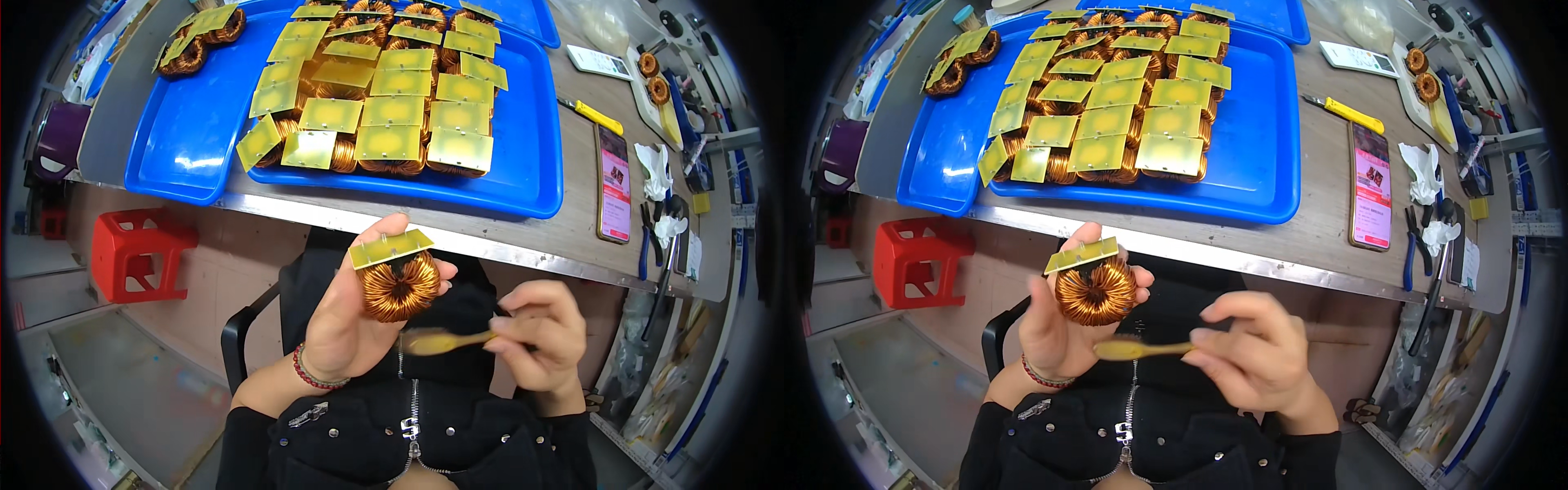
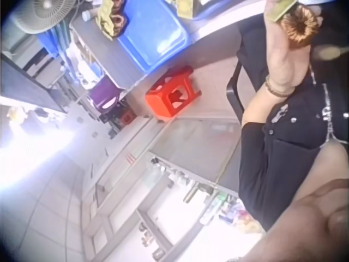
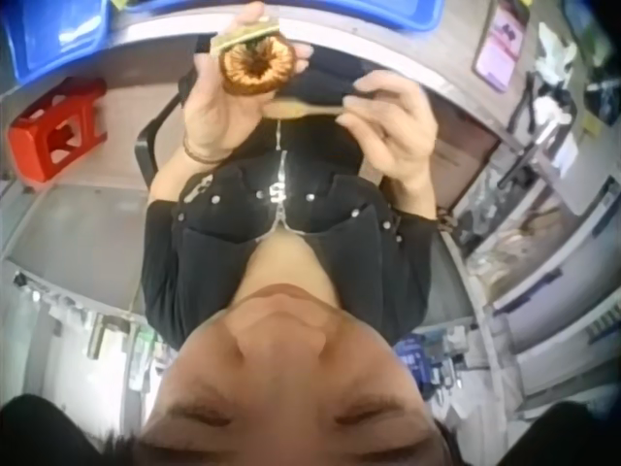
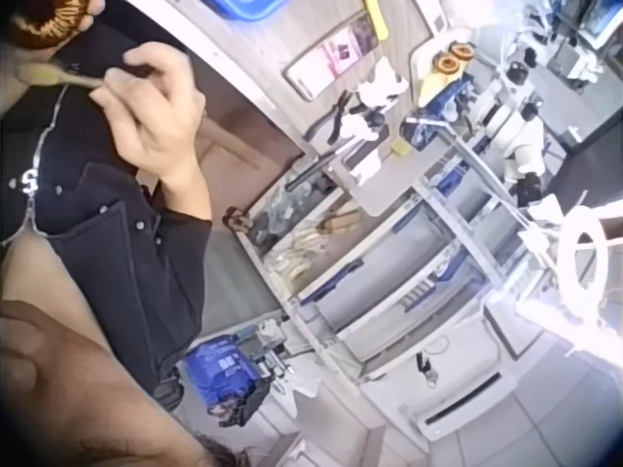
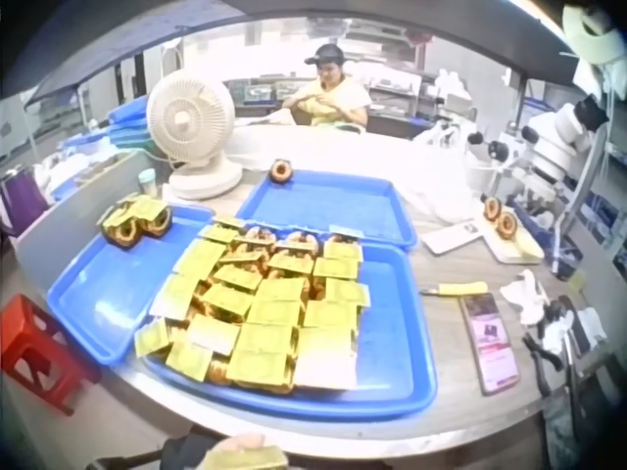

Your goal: The person sits at a workbench and repeatedly picks up small copper-wound toroidal inductors from a blue tray. Using a small brush, they clean the surface of each component and then place it back into the tray. The process is repeated for multiple units throughout the clip.

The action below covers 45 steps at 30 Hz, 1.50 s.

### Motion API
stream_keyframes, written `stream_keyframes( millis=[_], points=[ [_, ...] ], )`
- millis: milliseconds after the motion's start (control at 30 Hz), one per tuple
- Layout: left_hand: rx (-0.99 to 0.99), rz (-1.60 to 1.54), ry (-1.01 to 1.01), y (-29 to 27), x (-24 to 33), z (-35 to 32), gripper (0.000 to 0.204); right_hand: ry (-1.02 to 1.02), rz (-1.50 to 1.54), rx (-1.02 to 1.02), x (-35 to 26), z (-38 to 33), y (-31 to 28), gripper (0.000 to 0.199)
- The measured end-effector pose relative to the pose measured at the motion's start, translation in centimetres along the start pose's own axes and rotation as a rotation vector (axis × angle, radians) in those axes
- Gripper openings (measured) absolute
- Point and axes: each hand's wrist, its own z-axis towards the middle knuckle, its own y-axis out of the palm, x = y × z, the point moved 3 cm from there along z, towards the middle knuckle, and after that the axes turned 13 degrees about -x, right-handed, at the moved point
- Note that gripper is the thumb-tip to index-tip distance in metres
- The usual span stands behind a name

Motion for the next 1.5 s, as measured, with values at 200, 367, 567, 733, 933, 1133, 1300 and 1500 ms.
stream_keyframes(
  millis=[200,367,567,733,933,1133,1300,1500],
  points=[
    [0.071,-0.034,-0.075,-0.4,-0.3,-0.2,0.058,0.036,-0.053,0.249,0.6,-0.9,-1.3,0.016],
    [0.041,-0.276,-0.051,-0.4,-0.4,-0.3,0.039,0.052,-0.038,0.302,0.5,-1.0,-1.4,0.015],
    [0.153,-0.258,-0.065,-0.1,-0.2,-0.4,0.034,0.055,-0.050,0.325,0.5,-0.8,-1.3,0.016],
    [0.136,-0.235,-0.121,-0.2,0.3,-0.7,0.045,0.049,-0.066,0.344,0.6,-0.8,-1.4,0.017],
    [0.199,-0.133,-0.129,-0.2,0.3,-0.4,0.058,0.051,-0.073,0.316,0.3,-0.7,-1.2,0.017],
    [0.145,-0.136,-0.091,0.3,-0.1,0.0,0.055,-0.179,-0.392,0.017,-1.7,0.8,2.2,0.020],
    [0.114,-0.099,-0.070,0.1,0.2,-0.5,0.055,0.136,-0.630,0.464,-0.5,0.7,-0.6,0.024],
    [0.169,0.009,-0.070,-0.4,0.4,-0.3,0.054,0.142,-0.125,-0.190,-2.0,0.9,0.9,0.022]
  ],
)
